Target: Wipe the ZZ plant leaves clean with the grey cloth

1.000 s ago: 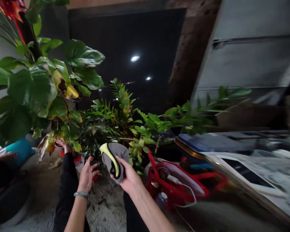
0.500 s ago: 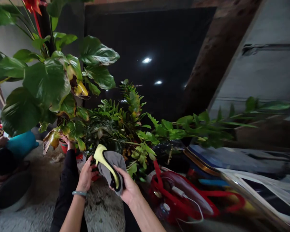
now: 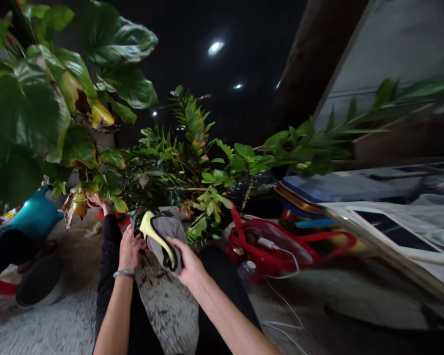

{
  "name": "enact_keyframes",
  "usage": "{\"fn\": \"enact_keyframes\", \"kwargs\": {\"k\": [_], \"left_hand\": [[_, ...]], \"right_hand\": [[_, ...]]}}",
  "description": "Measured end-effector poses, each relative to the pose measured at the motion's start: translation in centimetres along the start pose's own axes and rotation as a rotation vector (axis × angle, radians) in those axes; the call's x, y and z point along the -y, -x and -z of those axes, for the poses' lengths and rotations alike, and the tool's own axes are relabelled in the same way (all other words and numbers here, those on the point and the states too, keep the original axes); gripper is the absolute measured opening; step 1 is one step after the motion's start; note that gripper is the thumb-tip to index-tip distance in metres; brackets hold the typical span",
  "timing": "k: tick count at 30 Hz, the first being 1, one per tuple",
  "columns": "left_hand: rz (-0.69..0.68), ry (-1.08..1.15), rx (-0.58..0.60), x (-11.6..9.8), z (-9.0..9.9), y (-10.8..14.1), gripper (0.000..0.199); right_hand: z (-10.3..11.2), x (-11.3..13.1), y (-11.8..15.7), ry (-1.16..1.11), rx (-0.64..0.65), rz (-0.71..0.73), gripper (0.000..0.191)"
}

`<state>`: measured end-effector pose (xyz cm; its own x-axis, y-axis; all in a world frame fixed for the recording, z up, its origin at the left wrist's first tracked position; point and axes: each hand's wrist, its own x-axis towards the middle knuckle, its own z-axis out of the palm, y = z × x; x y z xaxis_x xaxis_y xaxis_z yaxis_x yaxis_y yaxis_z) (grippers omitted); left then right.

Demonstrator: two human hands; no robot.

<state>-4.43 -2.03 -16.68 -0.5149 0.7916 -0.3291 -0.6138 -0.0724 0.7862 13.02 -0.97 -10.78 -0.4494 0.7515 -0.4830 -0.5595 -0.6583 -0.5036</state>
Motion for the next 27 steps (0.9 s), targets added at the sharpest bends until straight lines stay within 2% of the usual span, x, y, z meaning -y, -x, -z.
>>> {"fn": "enact_keyframes", "kwargs": {"k": [1,2,6,8,10,12,16,20,23,25,27], "left_hand": [[0.014,-0.011,-0.005,-0.1,0.2,0.3,0.047],[0.026,-0.022,0.037,-0.2,0.3,0.9,0.047],[0.024,-0.063,0.425,-0.2,-1.0,4.8,0.06],[-0.063,-0.08,0.496,-0.4,-2.1,7.0,0.068],[-0.162,-0.128,0.458,-0.9,-3.2,8.6,0.073],[-0.23,-0.197,0.366,-1.3,-4.1,9.7,0.075],[-0.242,-0.176,0.173,-1.2,-5.0,10.4,0.068],[-0.169,-0.113,0.076,-1.1,-4.9,9.7,0.06],[-0.199,-0.142,0.023,-3.0,-4.4,8.7,0.057],[-0.275,-0.173,-0.031,-5.5,-4.2,8.0,0.055],[-0.388,-0.201,-0.074,-8.5,-4.4,7.4,0.051]], "right_hand": [[0.7,-0.6,0.3,-0.001,-0.027,-0.001,0.009],[1.2,-0.8,0.6,-0.003,-0.037,0.021,0.009],[0.8,0.2,1.5,-0.002,0.096,0.194,0.035],[0.2,0.3,1.5,0.028,0.164,0.234,0.046],[-0.2,-0.3,1.4,0.089,0.198,0.284,0.052],[-0.6,-1.3,1.5,0.184,0.192,0.365,0.055],[-0.7,-1.7,2.4,0.485,0.21,0.492,0.048],[0.7,0.6,2.7,0.816,0.409,0.508,0.032],[1.9,3.4,0.6,0.994,0.542,0.451,0.037],[2.2,5.5,-1.7,0.976,0.447,0.393,0.041],[1.7,7.2,-4.2,0.86,0.218,0.364,0.042]]}}
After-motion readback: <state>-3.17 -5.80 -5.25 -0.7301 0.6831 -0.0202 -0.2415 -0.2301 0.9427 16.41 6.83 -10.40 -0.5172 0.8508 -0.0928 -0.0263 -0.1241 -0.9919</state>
